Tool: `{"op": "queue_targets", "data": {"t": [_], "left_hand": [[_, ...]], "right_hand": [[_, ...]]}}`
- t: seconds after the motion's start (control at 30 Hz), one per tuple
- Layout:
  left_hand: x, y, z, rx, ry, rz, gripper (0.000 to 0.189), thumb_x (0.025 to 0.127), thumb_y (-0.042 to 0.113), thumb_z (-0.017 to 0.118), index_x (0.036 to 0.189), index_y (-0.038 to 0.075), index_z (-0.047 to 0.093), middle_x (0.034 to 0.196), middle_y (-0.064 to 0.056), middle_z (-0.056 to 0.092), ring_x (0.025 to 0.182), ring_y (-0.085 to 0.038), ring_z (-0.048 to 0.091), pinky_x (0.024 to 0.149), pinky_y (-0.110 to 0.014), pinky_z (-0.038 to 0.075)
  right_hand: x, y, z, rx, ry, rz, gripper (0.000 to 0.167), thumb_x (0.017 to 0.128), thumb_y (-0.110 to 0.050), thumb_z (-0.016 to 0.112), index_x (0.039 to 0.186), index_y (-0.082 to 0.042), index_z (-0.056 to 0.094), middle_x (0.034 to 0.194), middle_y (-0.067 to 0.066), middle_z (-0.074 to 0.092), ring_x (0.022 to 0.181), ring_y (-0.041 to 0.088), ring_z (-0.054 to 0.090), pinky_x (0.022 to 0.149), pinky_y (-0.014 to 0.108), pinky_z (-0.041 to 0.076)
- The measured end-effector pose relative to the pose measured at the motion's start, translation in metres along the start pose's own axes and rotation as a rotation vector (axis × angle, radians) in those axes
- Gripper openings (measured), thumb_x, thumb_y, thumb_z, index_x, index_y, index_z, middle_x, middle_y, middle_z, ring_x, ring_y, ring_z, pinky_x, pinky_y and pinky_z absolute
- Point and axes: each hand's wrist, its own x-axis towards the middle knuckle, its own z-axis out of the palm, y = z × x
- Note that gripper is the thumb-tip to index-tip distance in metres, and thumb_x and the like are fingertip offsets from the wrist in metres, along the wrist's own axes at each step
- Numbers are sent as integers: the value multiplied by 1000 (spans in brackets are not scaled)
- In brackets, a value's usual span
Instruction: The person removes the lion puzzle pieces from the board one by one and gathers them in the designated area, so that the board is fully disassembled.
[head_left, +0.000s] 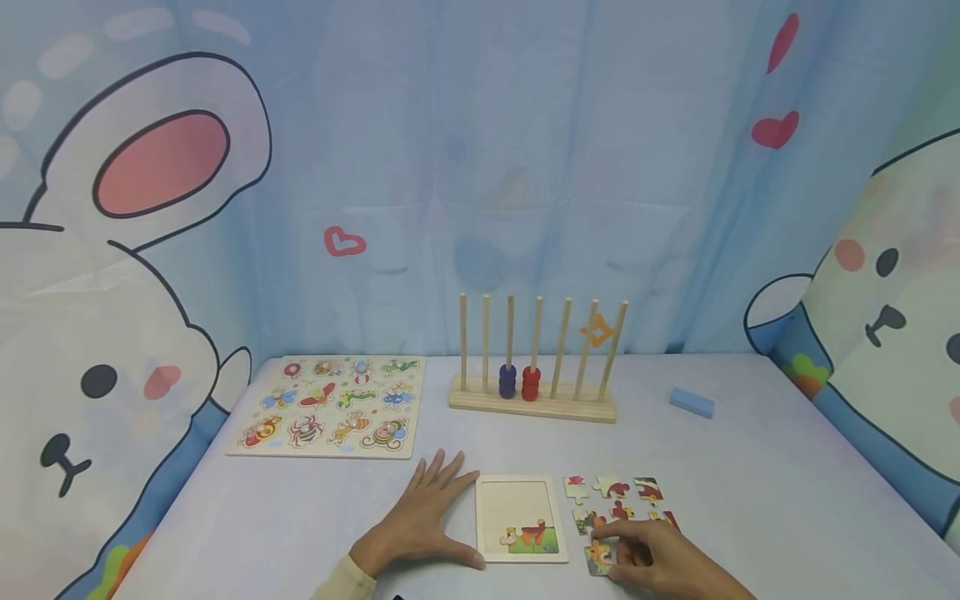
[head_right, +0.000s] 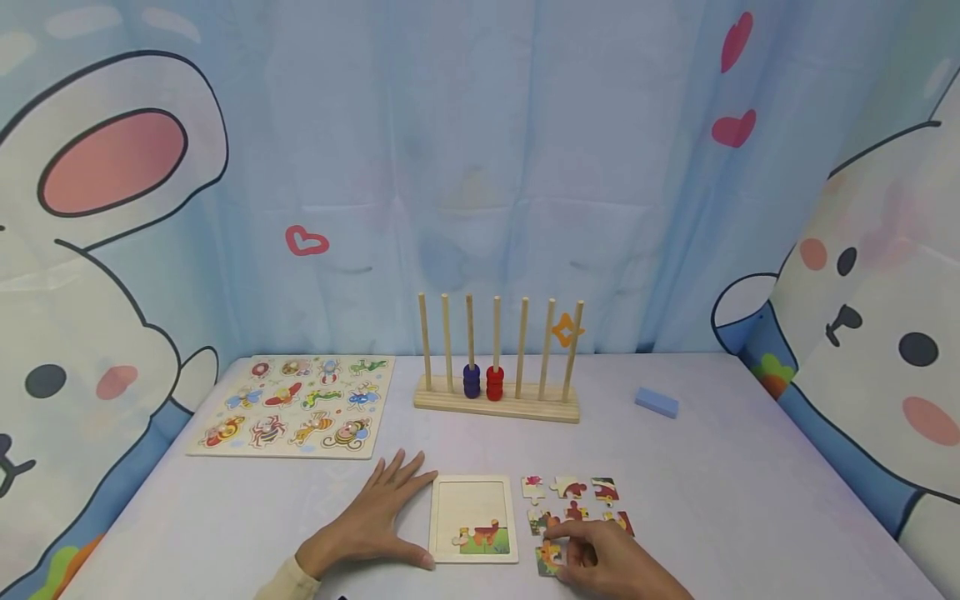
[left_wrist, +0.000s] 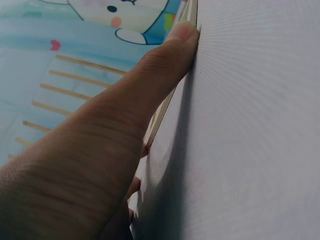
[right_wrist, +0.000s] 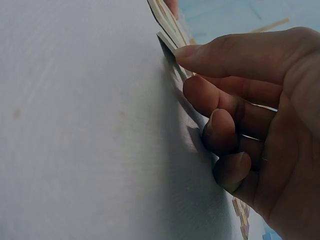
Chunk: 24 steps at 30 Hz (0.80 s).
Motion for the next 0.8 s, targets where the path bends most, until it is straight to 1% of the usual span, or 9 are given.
{"op": "queue_targets", "data": {"t": [0.2, 0.33, 0.7, 0.8], "left_hand": [[1, 0, 0, 3, -3, -6, 108, 60, 71, 75, 148, 23, 37, 160, -7, 18, 147, -34, 5, 118, -57, 3], [1, 0, 0, 8, -3, -6, 108, 60, 72, 75, 148, 23, 37, 160, -7, 18, 147, -34, 5, 118, -57, 3], [0, 0, 0, 2, -7, -6, 108, 60, 72, 74, 148, 23, 37, 160, -7, 18, 147, -34, 5, 118, -57, 3], [1, -1, 1, 1, -8, -5, 108, 60, 72, 74, 149, 23, 36, 160, -7, 18, 147, -34, 5, 118, -57, 3]], "right_hand": [[0, -1, 0, -2, 0, -31, 43, 87, -22, 70, 121, 2, 62, 70, -9, 50, 59, 0, 44, 48, 21, 36], [0, -1, 0, -10, 5, -39, 41, 88, -23, 70, 121, 1, 63, 70, -10, 50, 59, -1, 44, 48, 21, 36], [1, -3, 2, -34, 25, 25, 39, 87, -28, 71, 118, -5, 65, 70, -7, 51, 60, 1, 45, 49, 21, 37], [2, -3, 1, -29, 27, 23, 39, 87, -26, 71, 118, -5, 64, 71, -6, 51, 61, 1, 45, 49, 22, 37]]}}
